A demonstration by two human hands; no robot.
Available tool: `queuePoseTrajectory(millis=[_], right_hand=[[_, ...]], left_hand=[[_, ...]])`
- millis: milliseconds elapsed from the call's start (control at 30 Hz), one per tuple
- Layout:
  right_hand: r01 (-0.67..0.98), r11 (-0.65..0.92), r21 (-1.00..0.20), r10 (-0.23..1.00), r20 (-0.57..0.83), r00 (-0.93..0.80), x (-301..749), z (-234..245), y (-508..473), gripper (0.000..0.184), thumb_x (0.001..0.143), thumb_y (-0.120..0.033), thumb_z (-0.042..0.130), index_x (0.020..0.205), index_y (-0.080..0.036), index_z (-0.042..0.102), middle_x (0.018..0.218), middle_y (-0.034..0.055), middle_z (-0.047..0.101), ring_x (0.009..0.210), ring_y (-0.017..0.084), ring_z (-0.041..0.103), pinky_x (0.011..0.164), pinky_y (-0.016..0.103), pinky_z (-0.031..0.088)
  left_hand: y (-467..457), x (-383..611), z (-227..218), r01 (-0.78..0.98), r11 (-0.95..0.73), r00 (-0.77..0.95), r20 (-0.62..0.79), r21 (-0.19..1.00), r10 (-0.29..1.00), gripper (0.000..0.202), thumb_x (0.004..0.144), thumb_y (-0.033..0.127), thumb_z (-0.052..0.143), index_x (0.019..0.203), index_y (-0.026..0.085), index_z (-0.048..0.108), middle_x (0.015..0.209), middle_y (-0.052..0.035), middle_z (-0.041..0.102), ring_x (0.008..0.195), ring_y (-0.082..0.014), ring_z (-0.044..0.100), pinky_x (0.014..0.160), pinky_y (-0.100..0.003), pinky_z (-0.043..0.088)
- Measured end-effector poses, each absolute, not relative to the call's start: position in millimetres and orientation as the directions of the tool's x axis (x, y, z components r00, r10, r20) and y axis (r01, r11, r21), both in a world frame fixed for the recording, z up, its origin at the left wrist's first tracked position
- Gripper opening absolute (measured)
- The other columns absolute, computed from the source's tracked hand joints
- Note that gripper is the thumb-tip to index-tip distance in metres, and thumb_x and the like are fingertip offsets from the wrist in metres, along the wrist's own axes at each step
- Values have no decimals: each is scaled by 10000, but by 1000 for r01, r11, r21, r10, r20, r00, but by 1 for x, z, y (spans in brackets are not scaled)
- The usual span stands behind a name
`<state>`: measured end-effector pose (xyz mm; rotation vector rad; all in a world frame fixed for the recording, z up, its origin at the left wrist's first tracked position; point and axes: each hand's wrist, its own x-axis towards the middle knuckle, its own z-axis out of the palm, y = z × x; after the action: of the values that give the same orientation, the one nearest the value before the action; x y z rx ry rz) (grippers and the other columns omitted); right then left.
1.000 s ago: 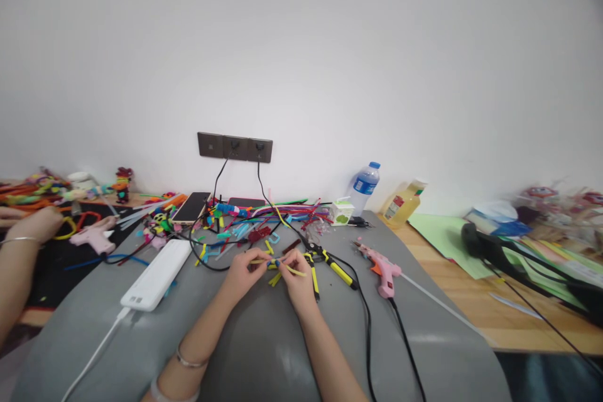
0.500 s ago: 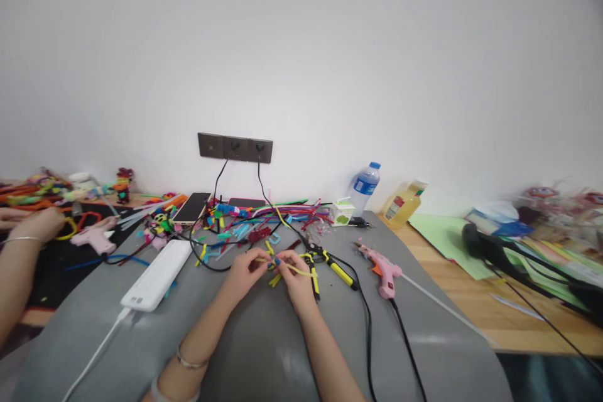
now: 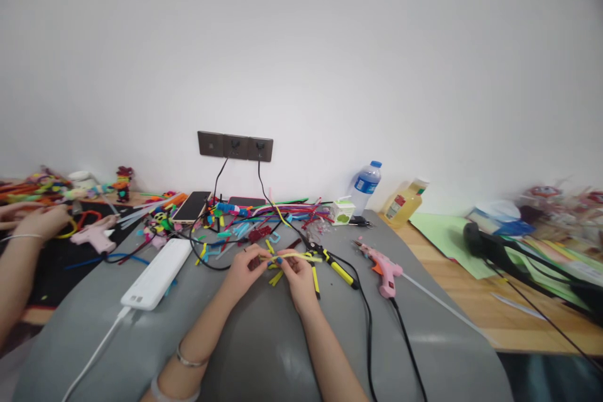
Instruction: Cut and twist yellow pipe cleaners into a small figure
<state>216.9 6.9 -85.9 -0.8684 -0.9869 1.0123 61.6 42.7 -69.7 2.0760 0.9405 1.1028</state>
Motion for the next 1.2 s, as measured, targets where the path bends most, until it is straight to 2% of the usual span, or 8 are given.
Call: queuePoseTrajectory(millis=[67, 200, 433, 533, 667, 900, 1033, 1200], right_hand=[[-293, 302, -907, 940, 232, 249, 218, -88, 8, 172, 732, -358, 728, 786, -203, 676, 779, 17, 643, 738, 173, 600, 712, 289, 482], [-405, 336, -850, 913, 187, 363, 220, -92, 11, 199, 730, -385, 720, 800, -219, 637, 817, 9, 629, 735, 163, 585, 701, 287, 485], [-425, 317, -848, 920, 166, 356, 219, -94, 12, 225, 714, -379, 729, 802, -223, 592, 841, 14, 627, 755, 171, 584, 731, 306, 483], [-422, 321, -848, 917, 167, 362, 220, -95, 13, 216, 718, -374, 725, 796, -226, 588, 844, 7, 624, 750, 162, 578, 724, 291, 472], [-387, 334, -860, 911, 190, 365, 221, -96, 13, 216, 728, -383, 715, 791, -224, 582, 841, 11, 635, 752, 167, 580, 718, 288, 457], [-353, 337, -873, 913, 212, 348, 220, -93, 11, 234, 736, -405, 710, 808, -225, 579, 838, 18, 650, 779, 184, 600, 744, 303, 464], [-354, 332, -874, 918, 212, 336, 220, -93, 11, 241, 739, -407, 712, 805, -222, 572, 845, 21, 654, 790, 187, 606, 770, 314, 463], [-341, 348, -874, 905, 217, 366, 220, -95, 11, 219, 754, -396, 700, 794, -216, 582, 843, 16, 642, 776, 175, 590, 752, 299, 451]], left_hand=[[44, 62, -72, 342, -584, 397, 450, 737, 800, 125, 815, 173, 553, 870, 182, 665, 775, -16, 615, 669, -138, 548, 603, -234, 425], [46, 65, -80, 479, -607, 387, 467, 635, 795, 179, 792, 117, 570, 900, 204, 684, 877, -38, 612, 882, -200, 571, 795, -327, 465], [41, 70, -81, 615, -581, 402, 422, 533, 813, 156, 797, 98, 556, 876, 194, 649, 924, -50, 582, 917, -221, 550, 825, -361, 468], [40, 69, -79, 609, -580, 407, 415, 540, 814, 122, 807, 98, 542, 841, 191, 613, 925, -50, 584, 910, -218, 550, 820, -357, 460], [43, 68, -79, 565, -557, 386, 402, 608, 830, 89, 825, 129, 534, 840, 192, 595, 868, -35, 610, 852, -202, 565, 761, -321, 457], [44, 67, -77, 517, -496, 360, 349, 698, 865, 102, 819, 181, 555, 827, 192, 656, 759, -21, 667, 707, -174, 591, 646, -269, 436], [44, 64, -73, 462, -504, 313, 397, 730, 863, 160, 840, 193, 521, 864, 202, 678, 792, -21, 689, 692, -162, 608, 634, -257, 449], [44, 63, -75, 467, -515, 321, 405, 719, 856, 188, 790, 143, 551, 876, 215, 702, 788, -15, 710, 723, -176, 633, 672, -277, 476]])
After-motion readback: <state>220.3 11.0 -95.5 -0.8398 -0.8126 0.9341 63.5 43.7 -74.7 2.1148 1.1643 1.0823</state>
